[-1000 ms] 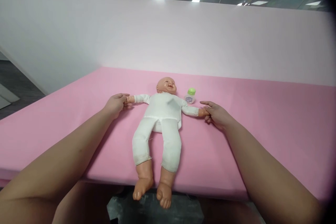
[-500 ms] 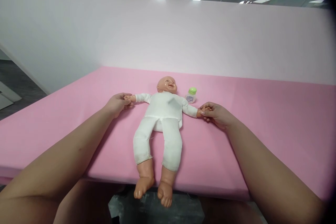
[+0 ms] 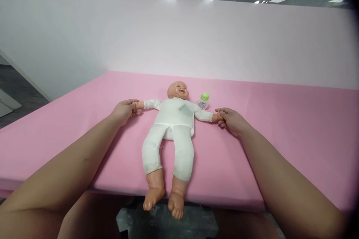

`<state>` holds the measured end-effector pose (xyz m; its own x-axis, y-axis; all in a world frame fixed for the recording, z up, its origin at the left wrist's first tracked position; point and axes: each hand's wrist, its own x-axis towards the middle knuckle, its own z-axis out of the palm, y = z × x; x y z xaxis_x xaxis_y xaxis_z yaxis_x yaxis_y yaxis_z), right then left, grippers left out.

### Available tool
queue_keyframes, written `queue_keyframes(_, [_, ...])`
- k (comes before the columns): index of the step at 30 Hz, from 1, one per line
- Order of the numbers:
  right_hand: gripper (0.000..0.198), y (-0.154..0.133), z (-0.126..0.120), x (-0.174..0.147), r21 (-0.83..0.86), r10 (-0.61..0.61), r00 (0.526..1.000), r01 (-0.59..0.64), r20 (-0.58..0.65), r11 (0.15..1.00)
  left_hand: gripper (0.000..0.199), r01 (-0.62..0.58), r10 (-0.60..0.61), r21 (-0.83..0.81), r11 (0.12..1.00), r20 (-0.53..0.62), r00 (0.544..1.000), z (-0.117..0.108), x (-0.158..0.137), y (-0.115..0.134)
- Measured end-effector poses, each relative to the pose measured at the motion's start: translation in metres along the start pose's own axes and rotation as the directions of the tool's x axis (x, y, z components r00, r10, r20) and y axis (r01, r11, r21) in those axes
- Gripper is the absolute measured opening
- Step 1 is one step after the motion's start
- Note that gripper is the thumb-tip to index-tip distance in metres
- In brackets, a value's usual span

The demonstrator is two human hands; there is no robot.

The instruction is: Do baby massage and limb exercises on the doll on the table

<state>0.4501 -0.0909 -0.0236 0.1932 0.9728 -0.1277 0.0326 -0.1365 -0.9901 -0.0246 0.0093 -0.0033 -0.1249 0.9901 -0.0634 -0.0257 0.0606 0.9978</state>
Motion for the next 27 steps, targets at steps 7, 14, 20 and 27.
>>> queue_keyframes(7, [0.038,-0.0003,-0.0070,-0.0042,0.133,0.009,0.992,-0.027,0.129,0.991,0.043,-0.020,0.022,-0.055,0.998,0.033,0.999,-0.0019,-0.0006,-0.0019])
queue_keyframes(14, [0.045,0.0019,-0.0084,-0.0021,0.048,-0.045,0.982,0.037,0.182,0.998,0.038,-0.080,0.079,0.004,0.997,0.100,0.992,-0.0023,-0.0038,-0.0015])
queue_keyframes(20, [0.045,0.0015,-0.0067,-0.0025,-0.012,-0.053,0.986,0.055,0.158,0.998,0.029,-0.096,0.086,0.094,0.991,0.106,0.991,-0.0031,-0.0064,0.0014])
queue_keyframes(27, [0.030,-0.0009,-0.0010,-0.0026,-0.023,-0.006,0.997,0.008,0.080,1.000,0.020,-0.063,0.060,0.111,0.992,0.031,0.998,0.0004,-0.0083,0.0040])
